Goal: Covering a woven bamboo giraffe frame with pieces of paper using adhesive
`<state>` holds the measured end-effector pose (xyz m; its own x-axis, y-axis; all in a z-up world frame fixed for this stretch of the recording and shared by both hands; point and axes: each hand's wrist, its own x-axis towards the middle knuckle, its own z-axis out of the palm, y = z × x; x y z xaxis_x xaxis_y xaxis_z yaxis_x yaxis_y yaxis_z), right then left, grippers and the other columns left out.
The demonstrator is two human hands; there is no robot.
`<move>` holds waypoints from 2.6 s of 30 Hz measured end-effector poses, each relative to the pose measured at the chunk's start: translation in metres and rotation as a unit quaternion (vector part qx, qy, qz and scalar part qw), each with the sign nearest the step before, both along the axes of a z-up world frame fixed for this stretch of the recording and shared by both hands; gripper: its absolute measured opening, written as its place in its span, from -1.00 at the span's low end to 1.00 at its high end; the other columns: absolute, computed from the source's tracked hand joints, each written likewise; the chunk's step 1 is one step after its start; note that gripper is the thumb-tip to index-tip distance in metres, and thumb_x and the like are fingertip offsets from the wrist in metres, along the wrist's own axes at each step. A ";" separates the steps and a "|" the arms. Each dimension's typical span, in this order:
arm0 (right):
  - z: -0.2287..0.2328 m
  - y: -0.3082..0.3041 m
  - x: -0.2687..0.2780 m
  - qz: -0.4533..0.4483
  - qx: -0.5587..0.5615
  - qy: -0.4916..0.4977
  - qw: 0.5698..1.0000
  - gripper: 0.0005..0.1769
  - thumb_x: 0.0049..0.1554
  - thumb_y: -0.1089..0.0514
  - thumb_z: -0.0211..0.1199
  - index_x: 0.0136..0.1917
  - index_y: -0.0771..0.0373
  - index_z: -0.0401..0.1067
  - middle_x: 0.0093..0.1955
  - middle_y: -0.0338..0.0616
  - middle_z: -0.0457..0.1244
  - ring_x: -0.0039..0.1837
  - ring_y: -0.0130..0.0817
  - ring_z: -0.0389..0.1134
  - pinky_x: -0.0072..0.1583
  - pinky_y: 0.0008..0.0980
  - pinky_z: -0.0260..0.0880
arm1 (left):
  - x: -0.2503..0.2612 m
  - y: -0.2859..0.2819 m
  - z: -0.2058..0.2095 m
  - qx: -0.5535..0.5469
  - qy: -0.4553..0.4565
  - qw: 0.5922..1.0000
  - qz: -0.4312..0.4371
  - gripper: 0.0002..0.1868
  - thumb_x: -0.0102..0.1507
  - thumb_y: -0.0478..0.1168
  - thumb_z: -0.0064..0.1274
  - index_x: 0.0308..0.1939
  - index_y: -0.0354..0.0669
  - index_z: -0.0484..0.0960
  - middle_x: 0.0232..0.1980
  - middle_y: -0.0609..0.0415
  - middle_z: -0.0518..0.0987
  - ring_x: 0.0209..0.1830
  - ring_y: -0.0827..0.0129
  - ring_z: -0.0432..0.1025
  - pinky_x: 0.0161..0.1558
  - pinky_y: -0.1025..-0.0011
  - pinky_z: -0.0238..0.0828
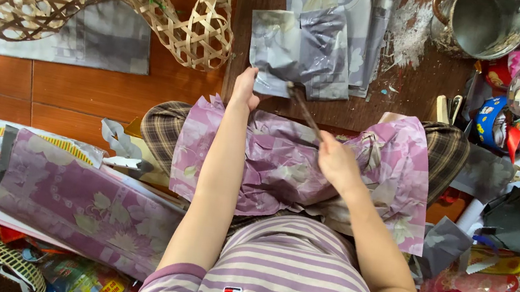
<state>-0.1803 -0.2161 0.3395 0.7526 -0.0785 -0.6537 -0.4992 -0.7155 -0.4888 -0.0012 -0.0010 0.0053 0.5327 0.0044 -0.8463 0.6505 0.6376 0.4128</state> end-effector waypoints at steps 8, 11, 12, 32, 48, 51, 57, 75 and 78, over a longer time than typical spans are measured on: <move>-0.019 -0.006 0.024 0.041 -0.037 -0.040 0.998 -0.52 0.28 0.02 -0.14 0.40 -0.09 0.37 0.21 0.10 0.38 0.30 0.14 0.36 0.35 0.10 0.31 | -0.013 -0.006 0.037 0.022 -0.032 0.999 -0.018 -0.63 0.25 -0.26 0.08 0.14 -0.25 0.58 0.17 -0.34 0.55 0.15 -0.15 0.50 0.03 -0.29 0.50; -0.033 0.009 0.050 -0.014 -0.003 -0.061 0.998 -0.45 0.28 0.14 -0.17 0.48 0.19 0.32 0.32 0.30 0.29 0.38 0.23 0.29 0.39 0.16 0.24 | -0.015 -0.002 0.045 0.025 -0.011 0.999 -0.024 -0.54 0.27 -0.21 0.05 0.24 -0.32 0.50 0.25 -0.42 0.49 0.22 -0.23 0.45 0.02 -0.43 0.43; -0.044 0.004 0.051 -0.016 -0.001 -0.063 0.998 -0.45 0.28 0.14 -0.17 0.48 0.19 0.32 0.32 0.30 0.29 0.38 0.23 0.29 0.39 0.16 0.24 | -0.014 -0.001 0.035 0.027 -0.013 0.999 -0.025 -0.54 0.27 -0.21 0.05 0.24 -0.32 0.50 0.25 -0.42 0.49 0.22 -0.23 0.45 0.02 -0.43 0.43; -0.043 0.001 0.060 0.030 -0.031 -0.063 0.997 -0.49 0.33 0.06 -0.16 0.50 0.06 0.27 0.13 0.39 0.36 0.27 0.32 0.35 0.30 0.26 0.33 | -0.008 0.003 0.004 0.090 -0.024 0.996 -0.009 -0.60 0.16 -0.33 0.12 0.05 -0.48 0.61 -0.03 -0.41 0.59 -0.05 -0.18 0.56 -0.10 -0.16 0.58; -0.088 0.018 0.107 0.023 0.014 -0.141 0.990 -0.53 0.31 0.12 -0.18 0.37 0.21 0.38 0.17 0.44 0.32 0.26 0.38 0.33 0.27 0.26 0.33 | -0.015 -0.003 0.058 0.076 0.002 0.997 0.015 -0.59 0.11 -0.40 0.12 0.02 -0.59 0.56 -0.05 -0.41 0.57 -0.01 -0.23 0.54 -0.08 -0.22 0.52; -0.072 0.005 0.093 -0.038 -0.004 -0.113 0.993 -0.46 0.32 0.09 -0.21 0.48 0.22 0.30 0.27 0.38 0.30 0.34 0.31 0.30 0.35 0.19 0.28 | -0.015 -0.006 0.063 0.078 0.012 0.997 0.003 -0.51 0.15 -0.39 0.10 0.14 -0.59 0.52 0.09 -0.46 0.54 0.11 -0.25 0.49 -0.02 -0.20 0.51; -0.066 -0.027 0.059 0.030 -0.072 -0.075 0.994 -0.51 0.33 -0.05 -0.17 0.44 -0.13 0.36 0.19 0.31 0.35 0.30 0.24 0.34 0.33 0.17 0.33 | -0.012 -0.005 0.055 0.087 -0.002 0.996 -0.001 -0.51 0.11 -0.40 0.12 0.12 -0.60 0.54 0.08 -0.48 0.54 0.10 -0.25 0.49 -0.02 -0.21 0.52; -0.088 -0.145 0.131 -0.428 0.166 -0.318 0.830 -0.63 0.28 0.12 0.01 0.31 0.18 0.43 -0.44 -0.10 0.21 -0.50 -0.45 0.21 -0.54 -0.55 0.25 | -0.014 -0.009 0.067 0.120 -0.052 0.987 -0.092 -0.45 0.18 -0.27 0.10 0.23 -0.49 0.52 0.21 -0.42 0.50 0.26 -0.18 0.41 0.13 -0.28 0.39; -0.084 -0.199 0.138 -0.523 0.329 -0.293 0.730 -0.62 0.31 0.07 0.11 0.36 0.19 0.38 -0.37 -0.16 0.22 -0.46 -0.52 0.19 -0.53 -0.68 0.18 | -0.010 -0.009 0.070 0.150 -0.084 0.978 -0.118 -0.52 0.13 -0.28 0.15 0.12 -0.43 0.61 0.06 -0.37 0.59 0.10 -0.13 0.50 0.03 -0.20 0.48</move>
<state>-0.0426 -0.4146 0.2558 0.6717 -0.6242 -0.3991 -0.1714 0.3931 -0.9034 -0.0114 -0.0096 0.0758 0.6808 0.0986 -0.7258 0.6716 0.3113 0.6723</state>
